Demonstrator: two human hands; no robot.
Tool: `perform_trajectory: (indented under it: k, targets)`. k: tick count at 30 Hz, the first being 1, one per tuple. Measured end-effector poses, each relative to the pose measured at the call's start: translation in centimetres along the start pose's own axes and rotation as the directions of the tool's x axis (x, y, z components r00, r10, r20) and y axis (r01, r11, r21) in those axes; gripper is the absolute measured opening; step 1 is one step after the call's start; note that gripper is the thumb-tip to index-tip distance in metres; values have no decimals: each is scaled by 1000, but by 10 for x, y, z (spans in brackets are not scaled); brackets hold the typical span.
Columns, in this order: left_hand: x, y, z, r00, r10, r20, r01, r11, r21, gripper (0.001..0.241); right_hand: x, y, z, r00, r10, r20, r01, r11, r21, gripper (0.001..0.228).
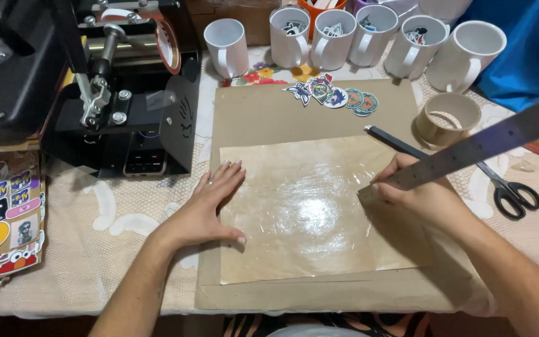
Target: The person applies masking tape to the back of several stickers and cuts them into circular shapes using scissors. They work on a table with a heat press machine and mugs visible in the background.
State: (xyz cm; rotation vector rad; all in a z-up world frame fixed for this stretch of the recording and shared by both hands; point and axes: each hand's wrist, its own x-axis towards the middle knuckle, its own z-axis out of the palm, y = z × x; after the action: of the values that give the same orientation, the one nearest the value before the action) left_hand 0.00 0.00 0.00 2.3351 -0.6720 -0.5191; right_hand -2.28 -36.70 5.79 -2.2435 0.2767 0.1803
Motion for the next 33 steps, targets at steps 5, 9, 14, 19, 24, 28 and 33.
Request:
perform_trajectory:
  k: [5,9,14,19,24,28,33]
  targets:
    - [3,44,36,975,125,-181,-34,899,437,88,-26,5,18,991,-2,131,-13,993,120,7]
    - [3,64,75,952,270,146,-305,879,367,83,-43,-3,37,980,0,200,-18,996,89,15]
    - [7,46,94,933,357,40,-337,834,437,97,-39,44,37,952,-159,263,89,962,260,17]
    - [1,39,97,939,344,23,-323,854,408,96,64,150,18,918,-341,205,113,717,688,29]
    - [-2,36,101,913,406,-46,-338,814,472,96,122,289,-37,838,-406,365,-165,449,878,50]
    - [-8,42,96,910,407,-74,-334,829,449,94,86,267,-38,779,-555,291,91,561,823,88]
    - [-12,39,106,756,537,-373,-328,805,495,64,188,418,-33,795,-535,286,24,498,867,44]
